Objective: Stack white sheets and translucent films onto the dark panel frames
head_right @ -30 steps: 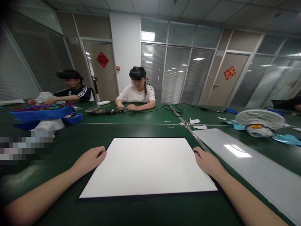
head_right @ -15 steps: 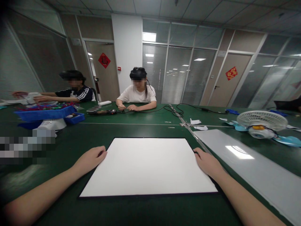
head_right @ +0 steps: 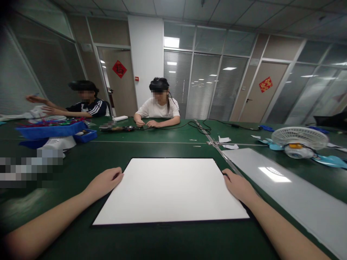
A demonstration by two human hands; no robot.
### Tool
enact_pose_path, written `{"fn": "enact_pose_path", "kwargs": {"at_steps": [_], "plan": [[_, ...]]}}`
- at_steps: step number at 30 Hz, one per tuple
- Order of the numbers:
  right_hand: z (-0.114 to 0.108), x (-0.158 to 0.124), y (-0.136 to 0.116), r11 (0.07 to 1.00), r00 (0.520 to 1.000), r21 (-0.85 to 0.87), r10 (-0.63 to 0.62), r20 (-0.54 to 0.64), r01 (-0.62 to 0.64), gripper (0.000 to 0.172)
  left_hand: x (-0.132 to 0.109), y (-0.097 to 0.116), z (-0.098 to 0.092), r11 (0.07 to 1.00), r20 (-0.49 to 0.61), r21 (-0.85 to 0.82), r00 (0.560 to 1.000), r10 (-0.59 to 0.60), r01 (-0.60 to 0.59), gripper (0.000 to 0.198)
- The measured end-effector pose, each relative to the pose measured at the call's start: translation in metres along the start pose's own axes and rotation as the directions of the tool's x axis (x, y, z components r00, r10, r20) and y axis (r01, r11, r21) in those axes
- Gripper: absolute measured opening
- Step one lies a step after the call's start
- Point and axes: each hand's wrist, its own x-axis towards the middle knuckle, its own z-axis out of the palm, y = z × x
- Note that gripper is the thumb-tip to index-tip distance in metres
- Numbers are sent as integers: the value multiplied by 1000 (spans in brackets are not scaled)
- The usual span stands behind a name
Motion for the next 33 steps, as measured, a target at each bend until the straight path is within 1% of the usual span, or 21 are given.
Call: {"fn": "enact_pose_path", "kwargs": {"at_steps": [8, 16, 24, 28, 33], "plan": [[0, 1, 1, 1000, 1000, -10, 13, 16, -13, 43, 0, 1, -1, 1000, 9, 4, 1000, -2, 2, 30], [0, 1, 1, 1000, 1000, 4, 22, 2, -22, 45, -1, 2, -3, 1000, 21, -1, 1000, -13, 13, 30], [1, 1, 0, 1000, 1000, -10, 15, -5, -15, 45, 0, 4, -3, 1000, 4, 2, 1000, -14, 14, 28], [-1, -1, -1, 1000, 1000, -3, 18, -1, -18, 45, 0, 2, -2, 1000, -1, -14, 1000, -14, 14, 28], [2, 0, 1, 1000, 1000, 15, 20, -13, -20, 45, -1, 3, -3, 1000, -8, 4, 1000, -5, 5, 28]]}}
